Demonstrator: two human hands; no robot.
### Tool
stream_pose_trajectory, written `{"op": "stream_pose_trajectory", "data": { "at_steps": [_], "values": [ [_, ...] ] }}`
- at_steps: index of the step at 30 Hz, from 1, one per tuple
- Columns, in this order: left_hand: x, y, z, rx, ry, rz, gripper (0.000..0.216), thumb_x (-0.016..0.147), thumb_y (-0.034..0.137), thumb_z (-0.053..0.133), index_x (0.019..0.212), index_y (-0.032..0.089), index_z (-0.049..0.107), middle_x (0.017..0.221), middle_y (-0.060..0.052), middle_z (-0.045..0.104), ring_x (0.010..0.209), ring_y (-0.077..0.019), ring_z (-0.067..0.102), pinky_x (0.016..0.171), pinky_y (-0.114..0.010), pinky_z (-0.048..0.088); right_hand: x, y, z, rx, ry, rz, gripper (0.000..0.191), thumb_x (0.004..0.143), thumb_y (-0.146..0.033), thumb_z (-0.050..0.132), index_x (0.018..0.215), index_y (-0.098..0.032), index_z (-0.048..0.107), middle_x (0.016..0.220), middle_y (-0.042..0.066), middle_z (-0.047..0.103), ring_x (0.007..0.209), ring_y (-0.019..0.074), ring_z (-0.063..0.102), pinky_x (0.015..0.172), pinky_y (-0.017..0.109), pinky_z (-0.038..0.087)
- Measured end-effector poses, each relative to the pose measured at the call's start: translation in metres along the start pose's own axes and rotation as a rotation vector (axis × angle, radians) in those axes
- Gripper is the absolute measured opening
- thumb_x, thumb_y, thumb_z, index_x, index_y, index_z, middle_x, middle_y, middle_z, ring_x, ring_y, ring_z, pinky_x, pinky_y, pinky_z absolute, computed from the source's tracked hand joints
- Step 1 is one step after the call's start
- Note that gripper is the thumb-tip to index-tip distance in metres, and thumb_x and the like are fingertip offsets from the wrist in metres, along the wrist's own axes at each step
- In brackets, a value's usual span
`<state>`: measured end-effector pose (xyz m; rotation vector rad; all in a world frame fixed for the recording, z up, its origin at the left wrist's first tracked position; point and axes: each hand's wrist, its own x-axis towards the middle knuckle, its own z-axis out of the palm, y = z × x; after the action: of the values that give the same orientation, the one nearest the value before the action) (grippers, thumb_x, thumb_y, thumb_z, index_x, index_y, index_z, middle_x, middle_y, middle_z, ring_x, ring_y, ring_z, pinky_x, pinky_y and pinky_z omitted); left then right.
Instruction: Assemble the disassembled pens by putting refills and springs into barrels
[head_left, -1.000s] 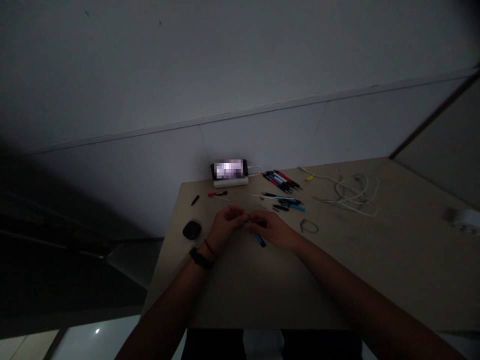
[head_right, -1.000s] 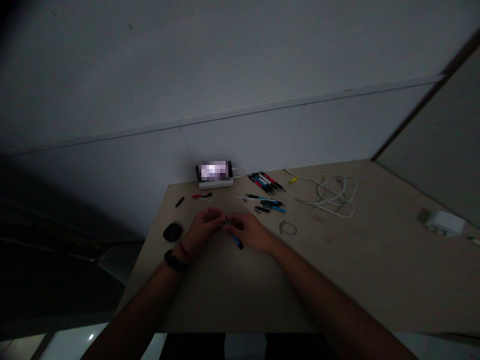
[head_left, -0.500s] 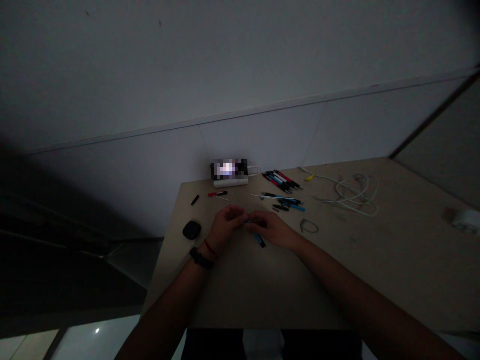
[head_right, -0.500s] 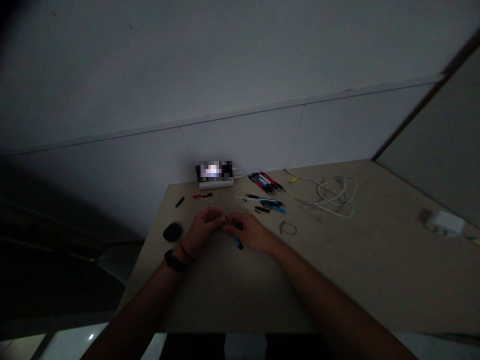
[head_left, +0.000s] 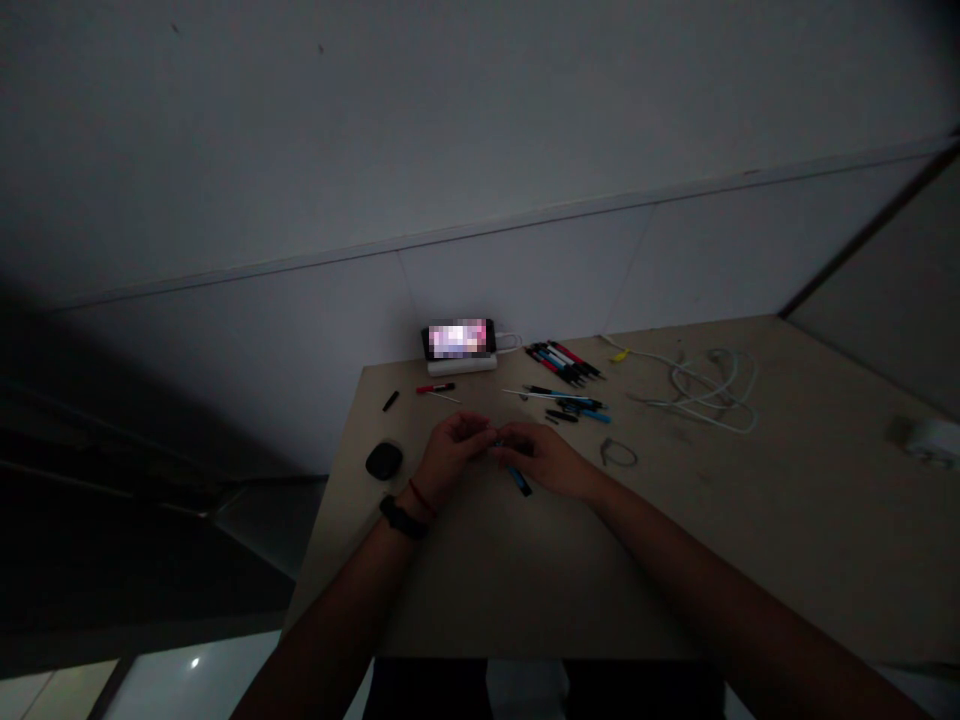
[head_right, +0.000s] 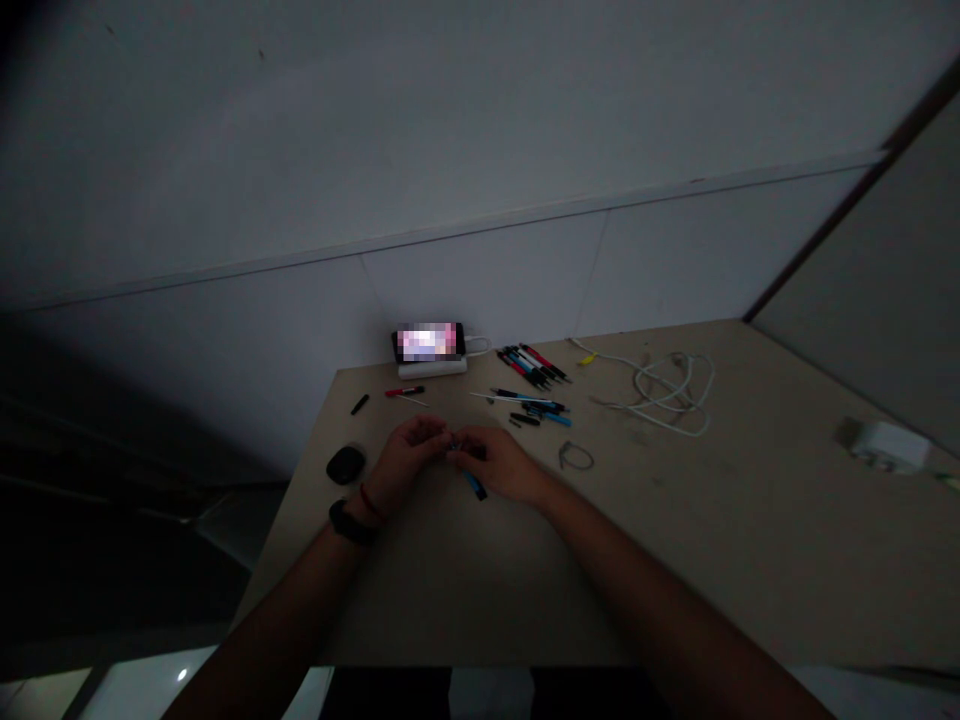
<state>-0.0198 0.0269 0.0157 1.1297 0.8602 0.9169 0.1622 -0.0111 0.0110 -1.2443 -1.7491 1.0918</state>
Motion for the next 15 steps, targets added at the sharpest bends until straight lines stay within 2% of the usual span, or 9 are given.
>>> {"op": "stream_pose_trajectory", "data": {
  "at_steps": [7, 15],
  "values": [
    [-0.0007, 0.0027, 0.0009, 0.001, 0.005, -0.011, 0.031, 0.067, 0.030, 0.089, 0.088, 0.016, 0.070, 0.083, -0.003, 0.073, 0.075, -0.0154, 0.066, 0.072, -0.028, 0.049, 0.0005, -0.0007, -0.0010, -0.016, -0.007, -0.017, 0.028, 0.091, -0.045, 0.063, 0.096, -0.020, 0.074, 0.080, 0.003, 0.070, 0.067, 0.0167, 0.059, 0.060, 0.028, 0.045],
    [-0.0019, 0.0040, 0.0020, 0.023, 0.005, -0.002, 0.033, 0.069, 0.033, 0.088, 0.088, 0.016, 0.068, 0.083, -0.002, 0.072, 0.076, -0.0151, 0.065, 0.074, -0.028, 0.048, 0.0004, -0.0019, -0.0009, -0.002, -0.007, 0.000, 0.027, 0.091, -0.044, 0.063, 0.093, -0.019, 0.074, 0.080, 0.003, 0.070, 0.070, 0.0170, 0.061, 0.062, 0.028, 0.047]
  ]
}}
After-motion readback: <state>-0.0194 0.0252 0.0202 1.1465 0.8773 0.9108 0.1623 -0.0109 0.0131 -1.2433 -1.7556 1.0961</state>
